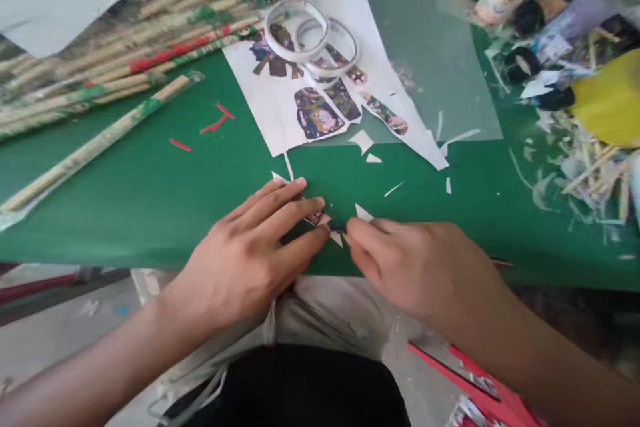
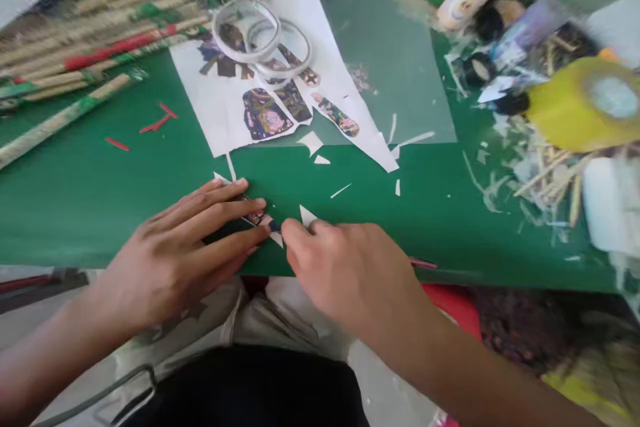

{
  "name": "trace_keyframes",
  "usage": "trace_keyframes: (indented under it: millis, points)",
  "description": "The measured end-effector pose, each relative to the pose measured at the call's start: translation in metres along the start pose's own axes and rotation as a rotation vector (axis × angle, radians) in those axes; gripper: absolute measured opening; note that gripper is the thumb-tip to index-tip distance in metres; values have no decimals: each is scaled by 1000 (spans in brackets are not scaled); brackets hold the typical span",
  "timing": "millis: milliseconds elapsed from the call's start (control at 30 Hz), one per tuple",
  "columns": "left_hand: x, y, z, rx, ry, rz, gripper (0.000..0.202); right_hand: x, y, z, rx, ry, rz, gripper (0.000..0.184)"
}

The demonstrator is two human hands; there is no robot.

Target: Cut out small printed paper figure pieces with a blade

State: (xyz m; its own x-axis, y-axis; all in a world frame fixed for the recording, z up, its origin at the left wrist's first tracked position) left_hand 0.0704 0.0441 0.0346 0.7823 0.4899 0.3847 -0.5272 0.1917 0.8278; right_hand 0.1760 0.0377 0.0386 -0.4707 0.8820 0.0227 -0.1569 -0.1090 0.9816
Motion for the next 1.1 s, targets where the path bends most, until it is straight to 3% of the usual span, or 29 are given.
trace_keyframes:
  millis: [400,567,700,800,933,1100]
  points:
    - [1,3,4,54,14,10,25,-16,-8,12,31,-92,-84,21]
    - [6,4,13,296,146,83,25,-15,-2,28,57,-203,10,32]
    - [13,2,23,287,222,119,25,-7,-3,26,52,-276,28,34]
    - [15,0,23,247,249,78,31,-1,-5,21,52,-291,2,31]
    - [11,2,21,162,214,16,34,2,-5,18,26,-291,1,30]
    - [1,4,12,63,68,-47,28,3,-6,20,23,-277,9,30]
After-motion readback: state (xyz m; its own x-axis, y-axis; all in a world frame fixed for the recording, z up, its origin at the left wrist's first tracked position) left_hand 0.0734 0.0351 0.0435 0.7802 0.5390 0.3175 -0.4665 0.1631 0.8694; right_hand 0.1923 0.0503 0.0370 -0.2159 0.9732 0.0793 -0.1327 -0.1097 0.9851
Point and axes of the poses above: each hand's wrist, its own x-axis towards the middle knuckle, its own y-axis out of the back of the hand, z = x × y, the point moved 9 cm from there along x, towards the middle knuckle, and after that the axes turned 10 degrees about -x, right-handed, at the moved point
